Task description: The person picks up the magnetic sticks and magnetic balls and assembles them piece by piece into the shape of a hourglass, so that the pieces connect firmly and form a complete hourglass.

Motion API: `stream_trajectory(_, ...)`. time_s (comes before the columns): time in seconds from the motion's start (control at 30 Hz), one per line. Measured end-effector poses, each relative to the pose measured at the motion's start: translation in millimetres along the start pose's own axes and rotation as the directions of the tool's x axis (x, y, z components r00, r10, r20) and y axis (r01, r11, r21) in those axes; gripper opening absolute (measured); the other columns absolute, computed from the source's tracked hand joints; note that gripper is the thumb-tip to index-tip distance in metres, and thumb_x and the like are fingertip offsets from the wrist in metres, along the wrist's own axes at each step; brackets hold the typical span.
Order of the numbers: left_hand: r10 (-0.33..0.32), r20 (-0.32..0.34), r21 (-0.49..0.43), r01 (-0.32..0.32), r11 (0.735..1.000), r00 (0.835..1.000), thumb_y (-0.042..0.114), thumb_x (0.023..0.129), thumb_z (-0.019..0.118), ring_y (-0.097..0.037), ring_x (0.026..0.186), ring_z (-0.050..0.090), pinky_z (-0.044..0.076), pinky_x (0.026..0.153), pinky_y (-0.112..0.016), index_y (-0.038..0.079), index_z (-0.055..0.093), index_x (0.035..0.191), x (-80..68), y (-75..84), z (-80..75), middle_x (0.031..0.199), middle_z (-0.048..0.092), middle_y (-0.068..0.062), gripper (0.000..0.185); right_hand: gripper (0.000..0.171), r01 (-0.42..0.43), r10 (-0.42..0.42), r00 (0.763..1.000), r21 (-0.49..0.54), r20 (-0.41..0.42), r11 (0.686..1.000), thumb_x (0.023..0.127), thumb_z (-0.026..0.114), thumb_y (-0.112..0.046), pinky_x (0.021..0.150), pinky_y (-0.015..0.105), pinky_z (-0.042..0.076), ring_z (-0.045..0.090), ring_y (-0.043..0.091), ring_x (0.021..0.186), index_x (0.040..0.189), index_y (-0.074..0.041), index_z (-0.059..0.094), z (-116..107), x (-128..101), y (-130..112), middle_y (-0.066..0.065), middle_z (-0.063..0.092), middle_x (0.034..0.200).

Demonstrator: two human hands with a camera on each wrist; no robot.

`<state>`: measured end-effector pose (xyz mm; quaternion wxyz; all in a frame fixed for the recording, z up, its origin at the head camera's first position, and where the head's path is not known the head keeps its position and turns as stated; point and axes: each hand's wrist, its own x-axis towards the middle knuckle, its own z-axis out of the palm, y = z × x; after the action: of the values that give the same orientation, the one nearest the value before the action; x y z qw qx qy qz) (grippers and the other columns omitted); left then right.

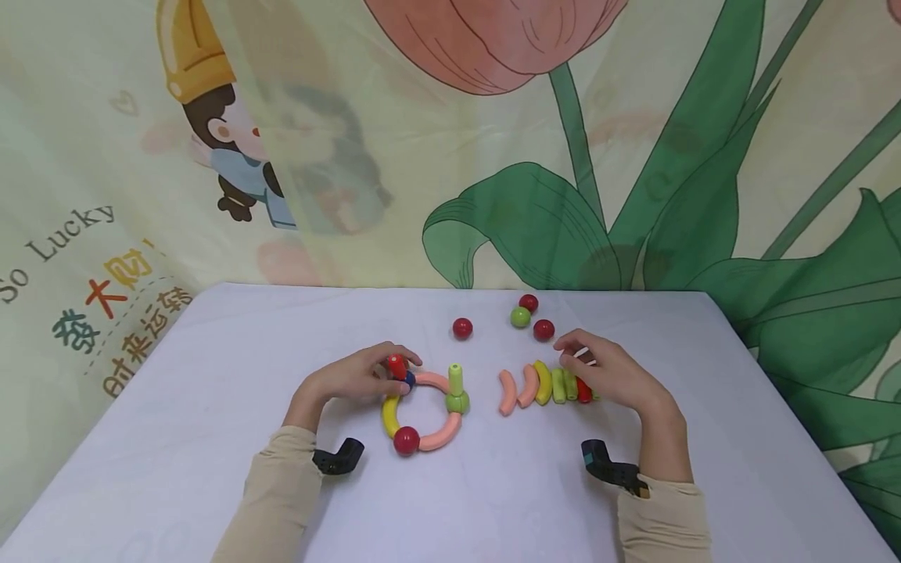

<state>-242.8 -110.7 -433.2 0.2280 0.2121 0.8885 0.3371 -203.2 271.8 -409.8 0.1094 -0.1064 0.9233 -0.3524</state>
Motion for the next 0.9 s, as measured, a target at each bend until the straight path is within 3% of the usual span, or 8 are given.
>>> stream_trajectory(0.17, 0.089, 0.044, -0.033, -0.087, 0.996, 0.995, 0.023, 0.086, 0.068, -0.017, 0.090, 0.055, 0.046, 0.081, -0.032, 0.029, 0.063, 0.111, 4.3, -2.4, 3.4, 0.100, 0.059, 0.002, 0.026, 0.036, -0.024, 0.024, 0.999, 0.008, 0.033, 1.000, 0.096, 0.053, -0.028, 0.078, 0.039, 0.055, 0.053, 0.032, 0.108, 0.125, -0.007, 0.051, -0.1, -0.9, 1.3, 0.016, 0.055, 0.120)
stream_trajectory(0.27, 0.099, 0.041, -0.013, -0.098, 0.995, 0.994, 0.024, 0.086, 0.069, -0.017, 0.086, 0.055, 0.046, 0.076, -0.031, 0.028, 0.063, 0.106, 6.3, -2.4, 3.7, 0.093, 0.060, 0.001, 0.021, 0.035, -0.027, 0.027, 0.999, 0.008, 0.037, 1.000, 0.096, 0.053, -0.027, 0.078, 0.039, 0.055, 0.053, 0.032, 0.108, 0.124, -0.006, 0.051, -0.2, -0.9, 1.2, 0.016, 0.055, 0.120)
stream_trajectory(0.53, -0.052, -0.027, -0.004, 0.052, 0.999, 0.998, 0.027, 0.084, 0.071, -0.017, 0.074, 0.053, 0.043, 0.065, -0.028, 0.027, 0.061, 0.098, 2.4, -3.0, -3.8, 0.080, 0.058, -0.002, 0.017, 0.035, -0.045, 0.045, 0.999, -0.012, 0.018, 0.999, 0.096, 0.053, -0.026, 0.077, 0.040, 0.054, 0.053, 0.032, 0.105, 0.123, -0.004, 0.052, -2.8, -1.2, 7.5, 0.017, 0.055, 0.118)
stream_trajectory(0.63, -0.049, 0.028, 0.001, 0.049, 0.999, 0.998, 0.026, 0.083, 0.071, -0.017, 0.076, 0.055, 0.044, 0.066, -0.029, 0.026, 0.059, 0.101, -3.4, -3.1, -9.4, 0.084, 0.059, -0.002, 0.022, 0.037, -0.098, 0.098, 0.995, -0.025, 0.019, 0.995, 0.096, 0.052, -0.026, 0.078, 0.042, 0.054, 0.053, 0.034, 0.105, 0.125, -0.003, 0.051, -4.8, -1.6, 11.7, 0.020, 0.053, 0.120)
stream_trajectory(0.8, 0.022, 0.159, 0.011, -0.024, 1.000, 0.987, 0.014, 0.085, 0.061, -0.015, 0.087, 0.057, 0.045, 0.075, -0.030, 0.025, 0.060, 0.111, -14.4, -10.3, -20.1, 0.100, 0.062, 0.003, 0.028, 0.037, -0.163, 0.164, 0.986, -0.037, 0.014, 0.986, 0.096, 0.050, -0.024, 0.079, 0.045, 0.053, 0.051, 0.039, 0.107, 0.125, -0.003, 0.050, -7.9, -3.8, 20.1, 0.023, 0.050, 0.122)
stream_trajectory(0.9, 0.046, 0.151, -0.012, -0.045, 0.999, 0.987, 0.011, 0.088, 0.053, -0.016, 0.085, 0.058, 0.045, 0.076, -0.030, 0.019, 0.061, 0.113, -15.4, -16.0, -23.4, 0.097, 0.065, 0.000, 0.027, 0.036, -0.181, 0.182, 0.983, -0.045, 0.008, 0.982, 0.096, 0.050, -0.023, 0.079, 0.045, 0.052, 0.050, 0.040, 0.106, 0.124, -0.002, 0.050, -7.7, -4.7, 25.7, 0.024, 0.050, 0.119)
